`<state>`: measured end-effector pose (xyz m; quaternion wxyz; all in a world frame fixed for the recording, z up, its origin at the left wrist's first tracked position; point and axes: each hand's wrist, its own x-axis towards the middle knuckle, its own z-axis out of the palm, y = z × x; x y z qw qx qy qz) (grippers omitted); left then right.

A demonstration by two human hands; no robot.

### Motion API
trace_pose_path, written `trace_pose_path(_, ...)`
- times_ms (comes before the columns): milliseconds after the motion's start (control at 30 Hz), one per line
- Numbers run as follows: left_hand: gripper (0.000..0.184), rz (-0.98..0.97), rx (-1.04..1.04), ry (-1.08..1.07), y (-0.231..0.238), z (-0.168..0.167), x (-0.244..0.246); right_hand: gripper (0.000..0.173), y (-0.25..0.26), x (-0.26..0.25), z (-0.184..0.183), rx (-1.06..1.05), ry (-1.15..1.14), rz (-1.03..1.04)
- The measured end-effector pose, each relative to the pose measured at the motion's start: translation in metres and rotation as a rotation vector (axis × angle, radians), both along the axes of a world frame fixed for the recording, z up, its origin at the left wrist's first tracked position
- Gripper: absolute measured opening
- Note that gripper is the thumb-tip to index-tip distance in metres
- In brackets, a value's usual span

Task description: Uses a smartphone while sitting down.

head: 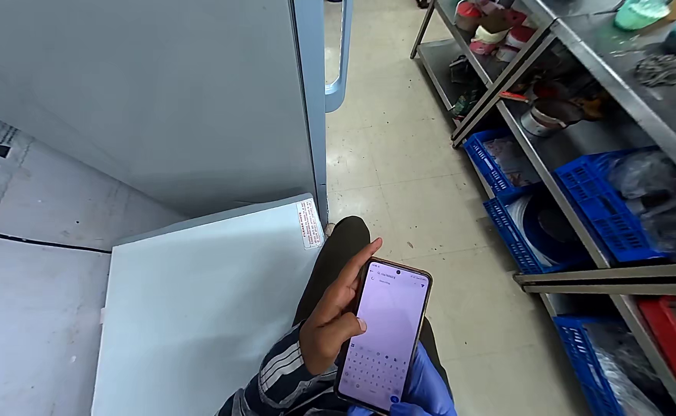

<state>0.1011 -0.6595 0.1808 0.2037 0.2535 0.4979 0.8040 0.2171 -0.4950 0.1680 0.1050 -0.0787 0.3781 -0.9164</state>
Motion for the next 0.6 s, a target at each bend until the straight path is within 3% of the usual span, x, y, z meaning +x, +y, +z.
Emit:
trace_pose_path(400,0.082,-0.017,0.014,-0.010,0.001,-0.001,0.000,0.072,0.000,-0.001,-0.002,0.004,-0.015,-0.003)
trace_pose_path(600,0.076,-0.024,-0.219,-0.029,0.006,-0.004,-0.002,0.067,0.001,0.000,-0.018,-0.244,-0.084,-0.017)
